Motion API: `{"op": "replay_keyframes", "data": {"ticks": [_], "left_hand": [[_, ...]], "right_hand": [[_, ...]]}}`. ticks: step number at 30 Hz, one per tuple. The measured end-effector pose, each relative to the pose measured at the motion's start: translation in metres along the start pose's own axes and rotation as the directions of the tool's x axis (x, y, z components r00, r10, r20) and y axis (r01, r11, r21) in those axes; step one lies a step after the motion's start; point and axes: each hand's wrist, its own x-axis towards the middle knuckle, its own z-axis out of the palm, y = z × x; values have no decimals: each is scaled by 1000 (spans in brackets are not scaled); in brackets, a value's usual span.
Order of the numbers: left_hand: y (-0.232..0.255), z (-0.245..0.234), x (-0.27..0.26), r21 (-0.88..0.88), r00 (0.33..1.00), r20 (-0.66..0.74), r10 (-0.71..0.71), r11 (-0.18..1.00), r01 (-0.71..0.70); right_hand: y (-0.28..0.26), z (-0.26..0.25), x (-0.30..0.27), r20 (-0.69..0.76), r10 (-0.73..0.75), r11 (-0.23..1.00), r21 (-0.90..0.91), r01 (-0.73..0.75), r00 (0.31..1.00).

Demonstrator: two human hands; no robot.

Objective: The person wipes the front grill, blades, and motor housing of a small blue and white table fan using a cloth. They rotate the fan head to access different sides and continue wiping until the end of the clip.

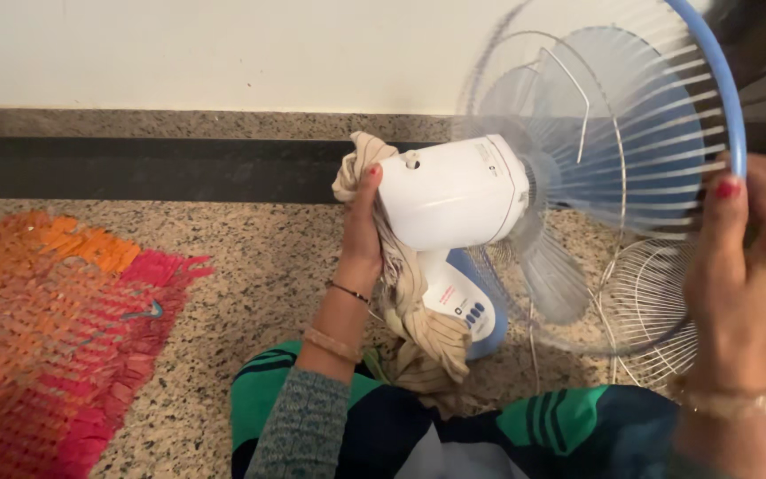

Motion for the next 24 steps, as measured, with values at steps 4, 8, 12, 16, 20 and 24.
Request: {"op": "replay_keyframes", "data": {"ticks": [4, 8, 12, 16, 20, 24], "left_hand": [[6, -1, -24, -42, 999, -52, -3, 999, 1], [5, 1, -51, -78, 996, -91, 2, 997, -9], [-4, 10, -75, -41, 985, -138, 107, 993, -113], [-12, 18, -86, 214, 935, -183, 303, 941, -262], [-25, 23, -113, 483, 866, -78, 494, 778, -401], [-45, 22, -139, 542, 814, 85, 574, 659, -522]], "right_hand": [[47, 14, 27, 54, -127, 992, 19, 126, 990], [79, 24, 54, 123, -201, 979, 1, 202, 972], [96, 30, 60, 139, -190, 981, -9, 193, 972], [98, 32, 47, 103, -27, 996, -82, 35, 994], [89, 33, 19, 5, 3, 1000, -21, -3, 1000], [73, 30, -22, -46, -81, 996, -40, 80, 996]]}}
